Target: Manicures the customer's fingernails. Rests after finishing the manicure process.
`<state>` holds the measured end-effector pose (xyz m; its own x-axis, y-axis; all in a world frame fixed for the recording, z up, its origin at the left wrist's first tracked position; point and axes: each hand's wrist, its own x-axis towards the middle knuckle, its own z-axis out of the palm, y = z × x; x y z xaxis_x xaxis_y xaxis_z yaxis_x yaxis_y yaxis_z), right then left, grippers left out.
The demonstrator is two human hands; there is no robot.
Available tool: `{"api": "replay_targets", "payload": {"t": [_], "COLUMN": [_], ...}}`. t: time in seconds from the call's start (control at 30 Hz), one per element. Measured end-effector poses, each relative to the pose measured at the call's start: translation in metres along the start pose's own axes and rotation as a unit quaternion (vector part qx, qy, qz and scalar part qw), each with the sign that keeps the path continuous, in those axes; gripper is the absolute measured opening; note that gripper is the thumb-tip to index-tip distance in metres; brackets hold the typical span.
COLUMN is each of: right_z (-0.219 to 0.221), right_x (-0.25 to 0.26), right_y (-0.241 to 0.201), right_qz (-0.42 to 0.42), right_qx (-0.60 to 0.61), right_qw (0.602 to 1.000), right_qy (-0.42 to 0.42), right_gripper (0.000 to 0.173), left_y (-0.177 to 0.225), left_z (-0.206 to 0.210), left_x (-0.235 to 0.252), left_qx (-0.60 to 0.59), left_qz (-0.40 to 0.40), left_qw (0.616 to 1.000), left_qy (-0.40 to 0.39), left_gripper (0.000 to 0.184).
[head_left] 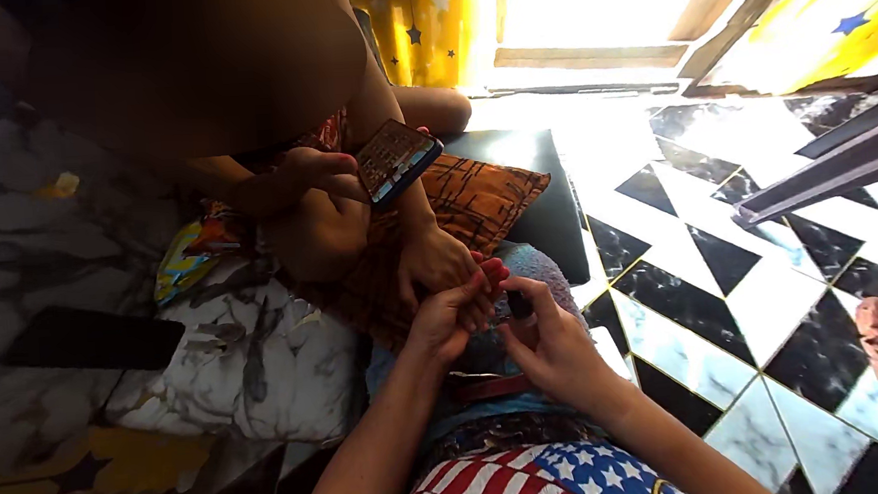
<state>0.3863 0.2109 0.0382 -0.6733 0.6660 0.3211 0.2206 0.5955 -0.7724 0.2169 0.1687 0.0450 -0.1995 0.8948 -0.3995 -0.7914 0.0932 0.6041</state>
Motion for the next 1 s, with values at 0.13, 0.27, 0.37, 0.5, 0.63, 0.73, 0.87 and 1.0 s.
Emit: {"api": "replay_targets", "payload": {"t": [0.13,0.27,0.37,0.5,0.63,0.73,0.87,1.0], "right_z": [-0.003,-0.006,-0.006,-0.006,-0.005,-0.002,0.001,0.006], "right_x": [-0.004,-0.009,-0.015,-0.02,-0.022,-0.024,-0.026,-0.025], "right_y": [0.0,0.0,-0.001,0.001,-0.003,-0.006,-0.012,-0.011], "right_qz": [-0.02,-0.025,-0.007,-0.004,-0.007,-0.016,-0.018,-0.028], "right_qx": [0.001,0.01,-0.001,-0.006,-0.009,-0.002,0.025,0.025], "right_qw": [1.0,1.0,1.0,1.0,0.999,1.0,0.997,0.996], "right_qy": [0.003,-0.015,-0.029,-0.03,-0.031,-0.024,-0.077,-0.083], "right_gripper": [0.056,0.055,0.053,0.054,0.057,0.052,0.058,0.055], "left_y": [0.0,0.0,0.0,0.001,0.001,0.002,0.002,0.002], "left_z": [-0.002,0.0,0.002,0.003,0.003,0.004,0.001,0.0], "left_x": [0.001,0.002,0.002,0.001,0.001,-0.001,-0.002,-0.002], "left_qx": [0.004,0.013,0.0,-0.005,-0.009,-0.012,-0.014,-0.019], "left_qz": [0.001,0.003,0.002,0.007,0.004,0.004,0.012,0.018], "left_qw": [1.0,1.0,1.0,1.0,1.0,1.0,1.0,1.0], "left_qy": [0.001,0.001,0.01,0.013,0.016,0.024,0.02,0.011], "left_gripper": [0.025,0.026,0.026,0.027,0.027,0.026,0.028,0.028]}}
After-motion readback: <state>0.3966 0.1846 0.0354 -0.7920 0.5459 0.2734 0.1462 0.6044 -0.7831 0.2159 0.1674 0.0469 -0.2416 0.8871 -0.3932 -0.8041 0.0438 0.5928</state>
